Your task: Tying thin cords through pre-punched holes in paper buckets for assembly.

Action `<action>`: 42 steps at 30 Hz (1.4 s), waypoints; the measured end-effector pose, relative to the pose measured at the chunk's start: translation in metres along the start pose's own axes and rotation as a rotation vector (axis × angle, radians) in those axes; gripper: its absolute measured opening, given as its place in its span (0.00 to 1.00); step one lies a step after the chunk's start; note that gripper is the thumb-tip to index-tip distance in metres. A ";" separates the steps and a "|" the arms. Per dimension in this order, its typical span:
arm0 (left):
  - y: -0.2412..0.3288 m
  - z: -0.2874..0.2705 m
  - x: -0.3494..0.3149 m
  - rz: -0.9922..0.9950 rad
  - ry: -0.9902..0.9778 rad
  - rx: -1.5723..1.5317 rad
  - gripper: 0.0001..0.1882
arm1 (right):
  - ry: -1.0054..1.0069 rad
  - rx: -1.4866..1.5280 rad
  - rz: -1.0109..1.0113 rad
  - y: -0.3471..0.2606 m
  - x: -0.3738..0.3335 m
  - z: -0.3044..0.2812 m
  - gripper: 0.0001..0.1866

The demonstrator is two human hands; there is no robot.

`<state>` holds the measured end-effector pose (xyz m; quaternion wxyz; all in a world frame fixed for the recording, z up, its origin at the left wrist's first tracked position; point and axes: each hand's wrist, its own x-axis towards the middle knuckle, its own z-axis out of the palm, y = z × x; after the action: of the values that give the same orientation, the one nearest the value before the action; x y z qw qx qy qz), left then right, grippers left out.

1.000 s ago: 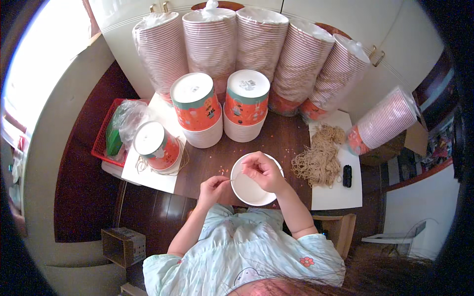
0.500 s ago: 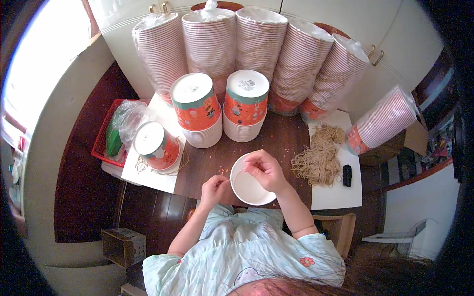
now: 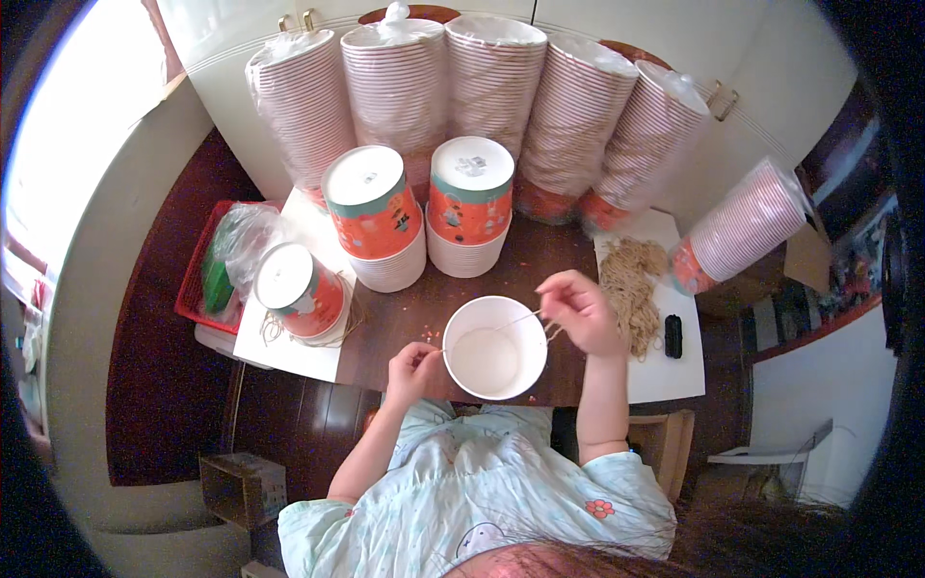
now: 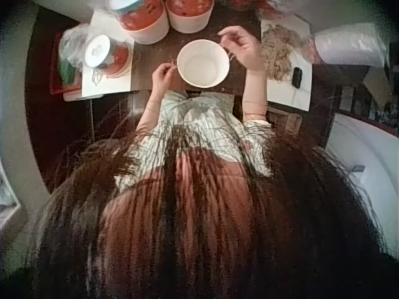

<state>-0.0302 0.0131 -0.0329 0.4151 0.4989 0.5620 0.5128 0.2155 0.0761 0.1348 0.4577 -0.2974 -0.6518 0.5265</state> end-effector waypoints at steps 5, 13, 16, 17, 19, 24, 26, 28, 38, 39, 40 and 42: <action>0.003 -0.004 0.005 -0.008 -0.023 0.025 0.04 | -0.035 -0.099 0.178 -0.002 -0.020 -0.074 0.11; 0.011 -0.014 0.026 0.037 0.018 0.044 0.04 | 0.218 -0.149 0.293 0.040 -0.052 -0.132 0.07; 0.009 -0.018 0.040 -0.028 0.062 0.031 0.04 | 0.115 -0.073 0.392 0.045 -0.060 -0.137 0.07; 0.013 -0.017 0.042 -0.075 0.086 -0.017 0.05 | 0.117 0.003 0.342 0.046 -0.061 -0.138 0.07; 0.014 -0.020 0.048 -0.031 0.079 0.005 0.05 | 0.120 0.080 0.292 0.050 -0.065 -0.139 0.07; 0.037 -0.020 0.048 0.249 0.225 0.337 0.12 | 0.103 0.305 0.002 0.054 -0.065 -0.126 0.03; 0.064 -0.011 0.033 0.474 0.224 0.623 0.16 | 0.119 0.286 0.031 0.049 -0.061 -0.114 0.03; 0.083 0.004 0.013 0.626 0.039 0.659 0.14 | 0.132 0.268 0.063 0.043 -0.055 -0.099 0.02; 0.072 0.036 -0.010 0.838 -0.416 0.988 0.06 | 0.027 0.236 0.168 0.049 -0.026 -0.032 0.05; 0.073 0.034 -0.008 0.845 -0.401 0.992 0.05 | 0.017 0.213 0.189 0.051 -0.028 -0.026 0.05; 0.073 0.030 -0.006 0.851 -0.386 0.999 0.05 | -0.027 0.192 0.214 0.056 -0.029 -0.021 0.05; 0.073 0.024 -0.004 0.870 -0.383 1.001 0.04 | -0.079 0.114 0.235 0.062 -0.031 -0.007 0.04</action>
<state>0.0037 0.0110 0.0358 -0.0170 0.8925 0.3965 0.2144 0.2285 0.0691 0.0664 0.3828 -0.3242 -0.5990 0.6241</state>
